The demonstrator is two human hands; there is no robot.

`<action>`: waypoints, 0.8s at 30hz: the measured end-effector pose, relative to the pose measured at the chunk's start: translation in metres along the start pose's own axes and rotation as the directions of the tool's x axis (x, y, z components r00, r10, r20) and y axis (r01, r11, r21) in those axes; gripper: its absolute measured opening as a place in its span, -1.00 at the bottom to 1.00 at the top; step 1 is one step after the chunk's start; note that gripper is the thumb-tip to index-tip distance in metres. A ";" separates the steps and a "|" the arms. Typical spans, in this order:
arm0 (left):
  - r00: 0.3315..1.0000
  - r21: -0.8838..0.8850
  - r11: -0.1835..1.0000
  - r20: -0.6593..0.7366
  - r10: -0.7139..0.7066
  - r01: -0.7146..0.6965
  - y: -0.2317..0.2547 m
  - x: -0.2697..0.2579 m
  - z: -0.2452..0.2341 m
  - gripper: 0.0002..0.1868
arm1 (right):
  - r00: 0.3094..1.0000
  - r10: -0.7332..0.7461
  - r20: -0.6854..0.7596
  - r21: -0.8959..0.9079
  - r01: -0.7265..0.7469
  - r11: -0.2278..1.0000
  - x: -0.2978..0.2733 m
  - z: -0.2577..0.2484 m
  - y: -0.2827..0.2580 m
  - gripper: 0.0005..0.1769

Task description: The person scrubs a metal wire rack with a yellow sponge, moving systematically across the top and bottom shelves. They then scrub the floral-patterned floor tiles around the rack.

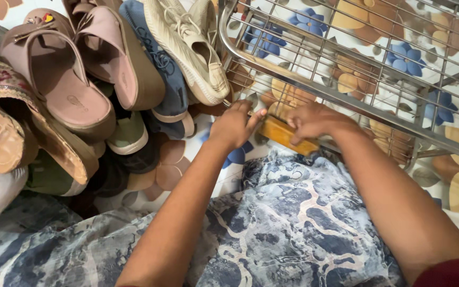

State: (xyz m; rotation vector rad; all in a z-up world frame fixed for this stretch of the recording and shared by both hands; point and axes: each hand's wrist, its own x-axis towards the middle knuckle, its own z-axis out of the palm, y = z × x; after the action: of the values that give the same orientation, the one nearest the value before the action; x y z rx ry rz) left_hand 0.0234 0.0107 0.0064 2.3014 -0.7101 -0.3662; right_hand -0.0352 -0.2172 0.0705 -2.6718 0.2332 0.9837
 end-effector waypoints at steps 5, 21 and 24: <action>0.999 -0.043 0.998 -0.013 -0.040 0.039 0.006 0.000 -0.011 -0.25 | 1.000 -0.026 -0.014 -0.045 0.025 0.999 -0.001 0.002 0.005 -0.57; 0.994 0.188 0.982 0.099 -0.036 0.017 -0.009 -0.003 0.012 -0.07 | 0.984 -0.025 0.176 0.128 0.002 0.992 0.027 0.002 0.051 -0.49; 0.997 0.318 0.948 0.083 0.002 -0.028 -0.009 -0.002 0.019 -0.09 | 0.969 0.090 0.232 0.255 -0.150 0.955 0.022 0.008 0.087 -0.48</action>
State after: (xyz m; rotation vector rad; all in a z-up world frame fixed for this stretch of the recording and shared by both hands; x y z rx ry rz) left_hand 0.0165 0.0072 -0.0129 2.5955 -0.8822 -0.3614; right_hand -0.0452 -0.2980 0.0325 -2.3045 0.4532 1.1790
